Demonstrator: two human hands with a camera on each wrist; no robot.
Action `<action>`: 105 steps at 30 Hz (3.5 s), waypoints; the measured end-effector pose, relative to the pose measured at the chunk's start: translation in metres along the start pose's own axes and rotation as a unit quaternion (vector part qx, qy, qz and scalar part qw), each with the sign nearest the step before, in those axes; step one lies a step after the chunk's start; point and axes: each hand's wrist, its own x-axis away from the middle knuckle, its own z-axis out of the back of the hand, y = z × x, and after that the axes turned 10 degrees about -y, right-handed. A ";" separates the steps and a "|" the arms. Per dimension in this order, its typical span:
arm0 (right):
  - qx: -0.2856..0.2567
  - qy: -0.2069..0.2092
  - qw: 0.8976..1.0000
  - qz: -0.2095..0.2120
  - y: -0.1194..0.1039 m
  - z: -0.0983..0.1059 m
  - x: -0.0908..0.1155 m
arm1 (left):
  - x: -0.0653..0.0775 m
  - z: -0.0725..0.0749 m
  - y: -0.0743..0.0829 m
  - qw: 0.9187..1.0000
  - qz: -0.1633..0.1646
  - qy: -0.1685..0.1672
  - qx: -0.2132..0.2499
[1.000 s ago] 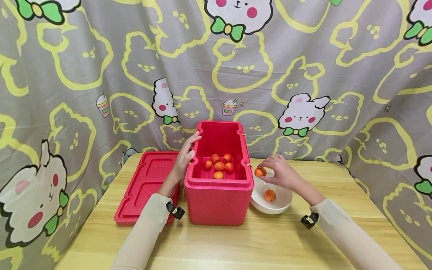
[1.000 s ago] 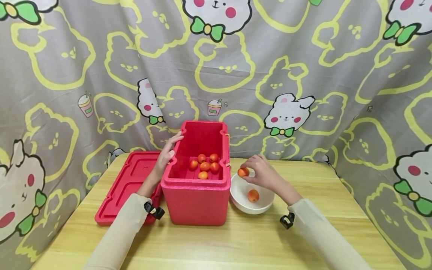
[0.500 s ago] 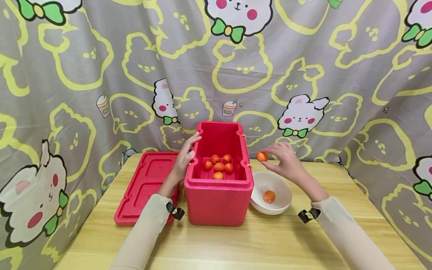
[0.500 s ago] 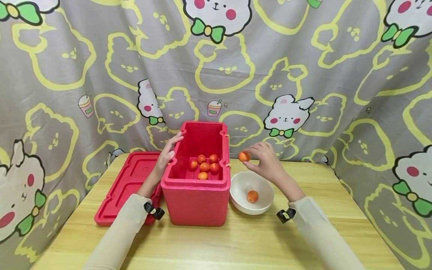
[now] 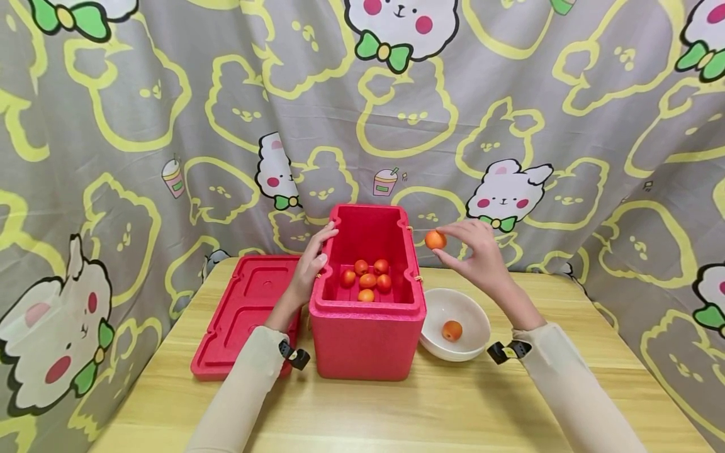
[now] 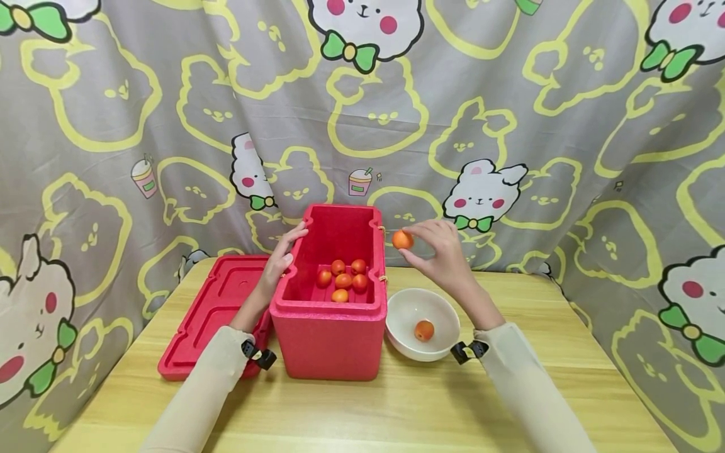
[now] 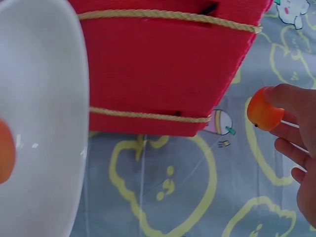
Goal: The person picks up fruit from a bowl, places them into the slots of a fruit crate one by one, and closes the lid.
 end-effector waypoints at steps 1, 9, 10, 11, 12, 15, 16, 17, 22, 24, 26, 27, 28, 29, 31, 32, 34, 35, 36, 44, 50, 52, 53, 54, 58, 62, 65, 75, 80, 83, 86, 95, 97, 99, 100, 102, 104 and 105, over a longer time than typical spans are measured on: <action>-0.003 0.004 1.000 -0.002 -0.001 0.000 -0.002 | 0.000 0.000 0.000 1.000 0.001 0.000 0.000; -0.018 0.017 1.000 0.003 -0.011 0.006 -0.017 | 0.000 0.000 0.001 1.000 0.002 0.000 0.001; -0.019 0.016 1.000 0.005 -0.013 0.006 -0.019 | 0.000 0.000 0.001 1.000 0.001 -0.001 0.002; -0.020 0.015 1.000 0.007 -0.014 0.007 -0.021 | 0.000 0.000 0.001 1.000 0.001 -0.001 0.003; -0.022 0.015 1.000 0.008 -0.015 0.007 -0.023 | 0.000 0.000 0.000 1.000 0.001 -0.001 0.003; -0.029 0.010 0.999 0.016 -0.019 0.009 -0.029 | 0.000 0.000 0.000 1.000 0.001 -0.001 0.004; -0.031 0.008 0.999 0.018 -0.021 0.009 -0.031 | 0.000 0.000 0.000 1.000 0.002 -0.002 0.003; -0.031 0.005 0.999 0.022 -0.022 0.010 -0.033 | 0.000 0.000 0.000 1.000 0.002 -0.002 0.003; -0.032 -0.009 0.998 0.045 -0.029 0.012 -0.044 | 0.000 0.000 0.000 1.000 0.002 -0.002 0.002; -0.034 -0.017 0.998 0.052 -0.032 0.011 -0.048 | 0.000 0.000 0.000 1.000 0.001 -0.002 0.002; -0.032 -0.029 0.997 0.059 -0.035 0.010 -0.051 | 0.000 0.000 0.000 1.000 0.000 -0.002 0.002; -0.031 -0.037 0.997 0.061 -0.037 0.010 -0.052 | 0.000 0.000 0.000 1.000 -0.001 -0.002 0.001; -0.028 -0.047 0.997 0.062 -0.038 0.009 -0.053 | 0.000 0.000 0.000 1.000 -0.002 -0.002 0.002; -0.026 -0.056 0.996 0.065 -0.039 0.008 -0.055 | 0.000 0.000 0.000 1.000 -0.002 -0.002 0.001; -0.016 -0.076 0.994 0.071 -0.041 0.005 -0.056 | 0.000 0.000 0.000 1.000 -0.002 -0.002 0.001; -0.010 -0.085 0.994 0.074 -0.042 0.004 -0.057 | 0.000 0.000 0.000 1.000 -0.001 -0.002 0.001; -0.002 -0.100 0.992 0.082 -0.044 0.001 -0.058 | 0.000 0.000 0.000 1.000 0.000 -0.003 0.002; 0.001 -0.106 0.991 0.086 -0.045 -0.001 -0.059 | 0.000 0.000 0.000 1.000 0.001 -0.003 0.002; 0.006 -0.111 0.990 0.089 -0.045 -0.002 -0.059 | 0.000 0.000 0.000 1.000 0.002 -0.003 0.002; 0.024 -0.142 0.985 0.094 -0.051 -0.010 -0.063 | -0.001 -0.001 0.000 1.000 0.002 -0.002 -0.001; 0.031 -0.158 0.982 0.097 -0.052 -0.015 -0.063 | -0.001 0.000 0.000 1.000 0.003 -0.001 0.003; 0.032 -0.161 0.981 0.099 -0.052 -0.017 -0.063 | -0.001 0.000 0.000 1.000 0.005 0.000 0.004; 0.032 -0.161 0.981 0.100 -0.053 -0.017 -0.063 | -0.001 0.000 0.001 1.000 0.006 0.000 0.004; 0.032 -0.161 0.981 0.102 -0.053 -0.018 -0.063 | -0.001 0.000 0.001 1.000 0.006 -0.001 0.004; 0.043 -0.160 0.980 0.110 -0.052 -0.021 -0.063 | 0.000 0.000 0.000 1.000 0.005 -0.001 0.003; 0.059 -0.163 0.978 0.114 -0.052 -0.022 -0.063 | -0.001 0.000 -0.002 1.000 0.003 -0.001 0.004; 0.066 -0.165 0.977 0.114 -0.052 -0.022 -0.063 | -0.001 -0.001 -0.002 1.000 0.000 0.000 0.004; 0.069 -0.148 0.981 0.104 -0.047 -0.013 -0.059 | -0.002 -0.001 0.000 1.000 -0.001 0.000 0.010; 0.065 -0.140 0.984 0.089 -0.033 -0.007 -0.048 | -0.001 -0.002 0.000 1.000 -0.003 0.001 0.010; 0.065 -0.135 0.986 0.078 -0.023 -0.004 -0.038 | -0.001 -0.002 0.000 1.000 -0.002 0.001 0.011; 0.064 -0.130 0.987 0.069 -0.014 0.000 -0.028 | -0.001 -0.002 0.000 1.000 0.000 0.002 0.011; 0.082 -0.156 0.983 0.045 0.008 0.005 0.006 | -0.001 -0.002 0.000 1.000 0.001 0.002 0.013; 0.081 -0.166 0.982 0.045 0.012 0.004 0.013 | -0.001 -0.002 0.001 1.000 0.003 0.000 0.016; 0.079 -0.177 0.980 0.050 0.016 0.002 0.020 | -0.001 -0.002 0.001 1.000 0.005 -0.001 0.018; 0.076 -0.184 0.979 0.051 0.018 0.001 0.024 | -0.002 -0.002 0.001 1.000 0.006 -0.002 0.019; 0.071 -0.200 0.976 0.051 0.020 -0.001 0.030 | -0.002 -0.001 0.001 1.000 0.008 -0.002 0.018; 0.068 -0.221 0.972 0.046 0.021 -0.002 0.036 | -0.002 -0.001 0.001 1.000 0.009 -0.002 0.017; 0.069 -0.233 0.969 0.042 0.021 -0.003 0.039 | -0.002 -0.001 0.001 1.000 0.009 -0.002 0.016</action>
